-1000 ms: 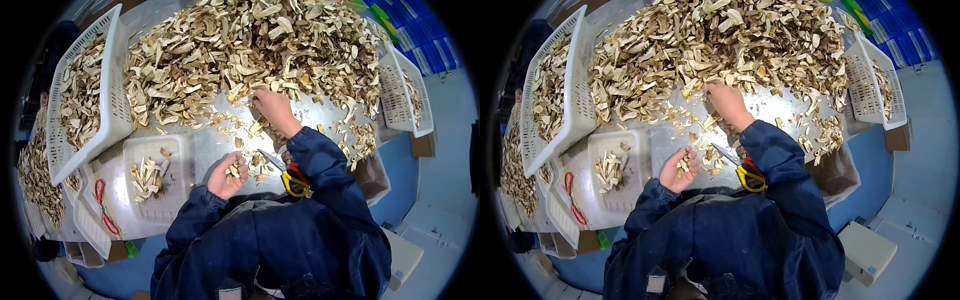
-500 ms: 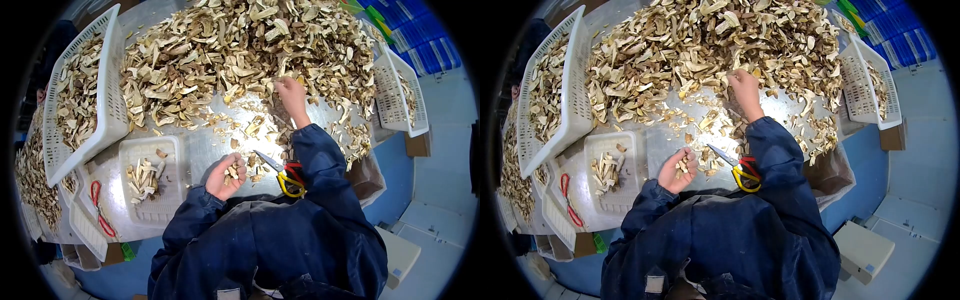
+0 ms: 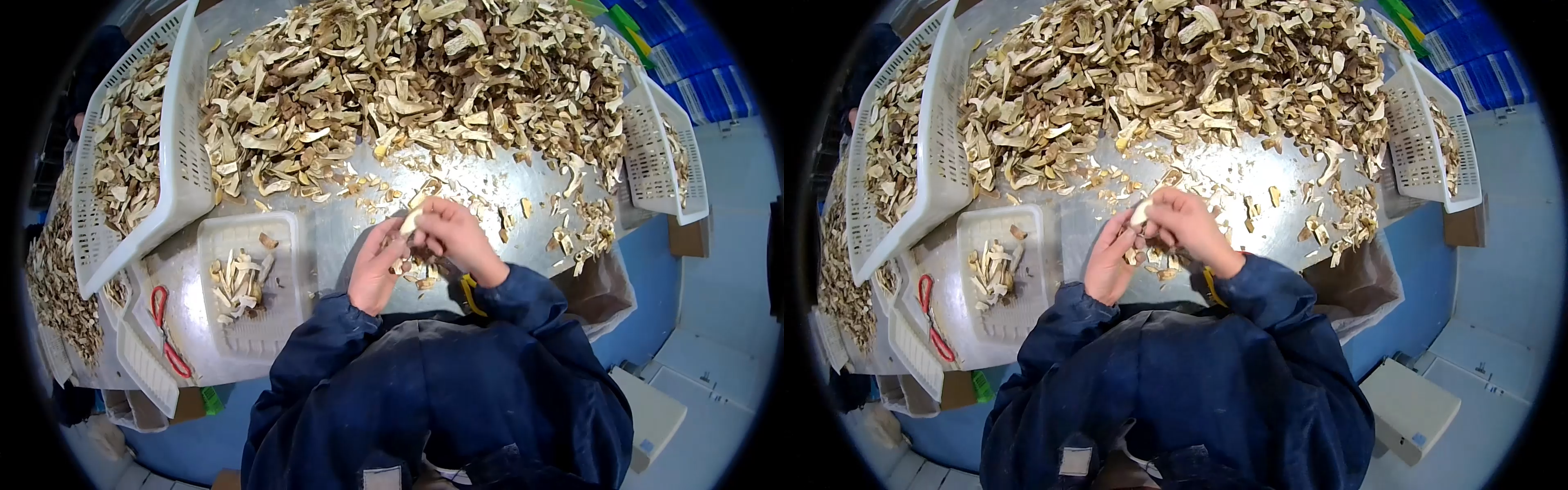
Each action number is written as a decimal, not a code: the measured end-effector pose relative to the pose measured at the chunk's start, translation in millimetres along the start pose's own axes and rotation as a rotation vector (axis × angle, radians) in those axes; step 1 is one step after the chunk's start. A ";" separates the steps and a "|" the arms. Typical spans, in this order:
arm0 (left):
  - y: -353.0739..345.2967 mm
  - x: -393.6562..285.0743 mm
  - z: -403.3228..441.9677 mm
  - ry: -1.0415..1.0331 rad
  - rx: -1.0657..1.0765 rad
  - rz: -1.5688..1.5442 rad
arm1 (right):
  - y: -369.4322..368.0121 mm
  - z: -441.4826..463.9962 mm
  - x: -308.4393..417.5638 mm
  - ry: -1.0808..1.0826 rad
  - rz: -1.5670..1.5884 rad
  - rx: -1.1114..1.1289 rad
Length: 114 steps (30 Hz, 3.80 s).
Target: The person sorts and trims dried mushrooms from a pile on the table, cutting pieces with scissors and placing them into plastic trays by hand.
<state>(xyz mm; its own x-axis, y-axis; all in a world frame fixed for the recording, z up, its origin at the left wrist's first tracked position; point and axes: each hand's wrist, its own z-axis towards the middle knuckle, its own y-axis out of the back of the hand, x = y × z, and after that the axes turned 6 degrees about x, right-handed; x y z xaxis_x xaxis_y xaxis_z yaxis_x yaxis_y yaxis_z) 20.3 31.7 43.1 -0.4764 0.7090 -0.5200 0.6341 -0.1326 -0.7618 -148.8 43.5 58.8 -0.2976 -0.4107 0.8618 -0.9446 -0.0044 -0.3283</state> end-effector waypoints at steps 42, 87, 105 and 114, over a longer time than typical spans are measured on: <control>-4.0 3.8 4.9 0.014 0.045 0.212 | 2.4 -37.2 10.1 0.379 -1.164 -0.119; 13.9 14.0 5.5 0.345 0.142 -0.538 | 5.2 -37.3 13.9 0.315 -0.700 -0.220; 51.6 -47.0 -42.9 0.120 0.129 -0.483 | 105.6 39.8 22.9 0.188 -1.286 -0.697; 58.1 -104.8 -103.7 -0.612 -0.559 1.868 | 41.2 -24.2 33.2 0.339 -0.630 -0.237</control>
<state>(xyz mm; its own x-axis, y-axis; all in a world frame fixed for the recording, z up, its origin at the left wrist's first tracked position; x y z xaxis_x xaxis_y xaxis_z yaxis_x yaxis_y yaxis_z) 170.1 21.6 93.4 0.8161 -0.3020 -0.4927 0.5157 -0.0043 0.8568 -201.0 51.8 83.2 0.3183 -0.0915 0.9436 -0.9435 0.0663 0.3247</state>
